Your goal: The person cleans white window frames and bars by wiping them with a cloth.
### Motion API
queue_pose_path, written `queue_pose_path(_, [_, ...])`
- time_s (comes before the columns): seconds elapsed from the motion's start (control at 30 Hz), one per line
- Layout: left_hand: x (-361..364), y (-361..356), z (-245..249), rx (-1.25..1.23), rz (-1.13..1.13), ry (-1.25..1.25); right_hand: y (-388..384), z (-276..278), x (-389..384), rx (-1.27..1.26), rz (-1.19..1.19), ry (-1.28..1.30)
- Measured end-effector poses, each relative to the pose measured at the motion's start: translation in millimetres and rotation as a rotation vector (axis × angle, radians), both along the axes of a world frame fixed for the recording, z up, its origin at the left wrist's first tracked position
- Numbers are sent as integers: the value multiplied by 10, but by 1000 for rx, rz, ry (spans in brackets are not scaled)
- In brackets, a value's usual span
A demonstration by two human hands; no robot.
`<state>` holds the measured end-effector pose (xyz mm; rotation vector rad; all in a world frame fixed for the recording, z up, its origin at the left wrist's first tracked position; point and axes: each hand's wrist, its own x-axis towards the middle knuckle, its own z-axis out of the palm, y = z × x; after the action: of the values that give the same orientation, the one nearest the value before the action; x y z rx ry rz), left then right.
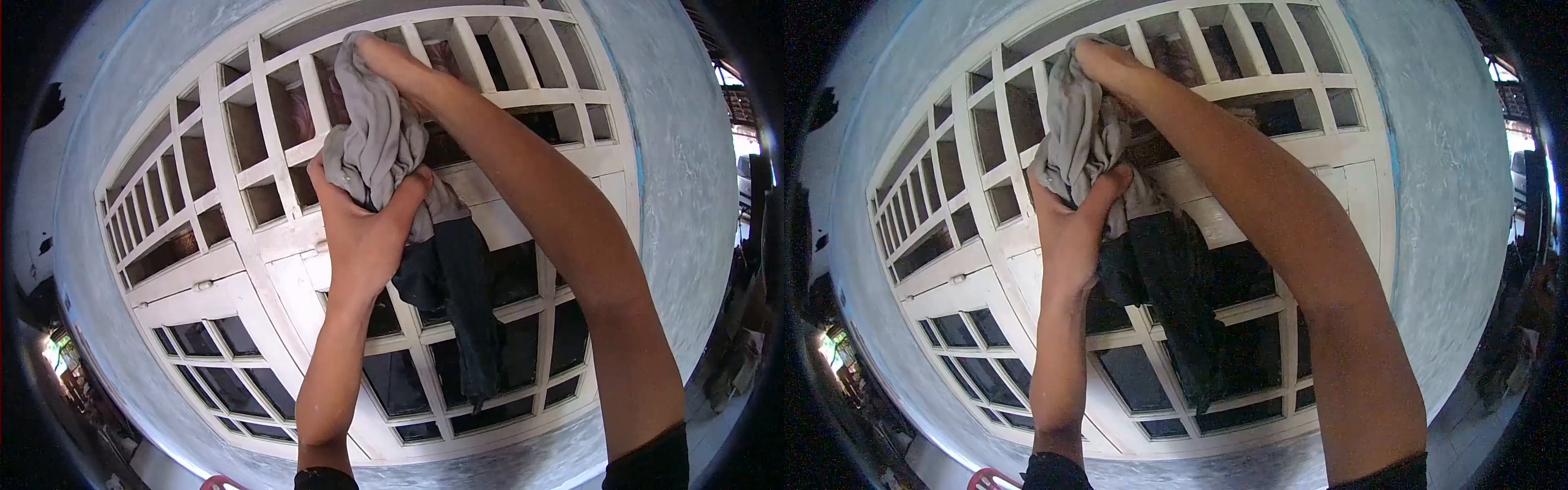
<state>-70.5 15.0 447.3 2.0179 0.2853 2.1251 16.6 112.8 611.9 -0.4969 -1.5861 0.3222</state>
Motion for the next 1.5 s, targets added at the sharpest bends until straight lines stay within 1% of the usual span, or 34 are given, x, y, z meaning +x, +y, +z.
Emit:
queue_pose_path(0.03, [-5, 31, -3, -3, -2, -1, -8, -7, -1, 29, -149, -16])
queue_pose_path(0.13, [3, 7, -3, -21, -16, 0, -65, -14, -3, 125, -336, -54])
queue_pose_path(0.23, [7, -4, -6, -21, -23, -2, -164, -64, 42, 139, -358, -154])
queue_pose_path(0.37, [-8, 22, -13, -24, 23, 5, -153, -85, 21, 150, -410, -129])
queue_pose_path(0.47, [-10, 26, -19, -37, 33, 10, -128, -104, 22, 225, -428, -101])
queue_pose_path(0.57, [-6, 5, -28, -39, 2, 6, -144, -78, 18, 217, -469, -116])
queue_pose_path(0.67, [-19, -43, -15, -32, 63, 30, -196, -104, 18, 248, -487, -106])
queue_pose_path(0.77, [-69, -32, -20, -7, 91, 70, -306, -101, 34, 297, -545, -177])
queue_pose_path(0.87, [-63, -87, -33, -4, 52, 73, -405, -110, 32, 303, -670, -259])
queue_pose_path(0.97, [-16, -211, -86, 6, 35, 94, -493, -178, 72, 335, -705, -345])
queue_pose_path(1.07, [30, -313, -184, 57, 113, 149, -548, -334, 170, 398, -609, -441])
queue_pose_path(1.17, [53, -313, -313, 81, 89, 189, -665, -527, 161, 370, -716, -432])
queue_pose_path(1.2, [67, -295, -343, 72, 33, 176, -666, -506, 160, 355, -698, -500])
queue_pose_path(1.3, [55, -276, -330, 60, 30, 175, -720, -411, 158, 331, -593, -601])
queue_pose_path(1.4, [92, -334, -253, 78, 44, 185, -651, -228, 146, 277, -554, -650])
queue_pose_path(1.5, [78, -329, -144, 31, -26, 158, -404, -92, 138, 281, -315, -592])
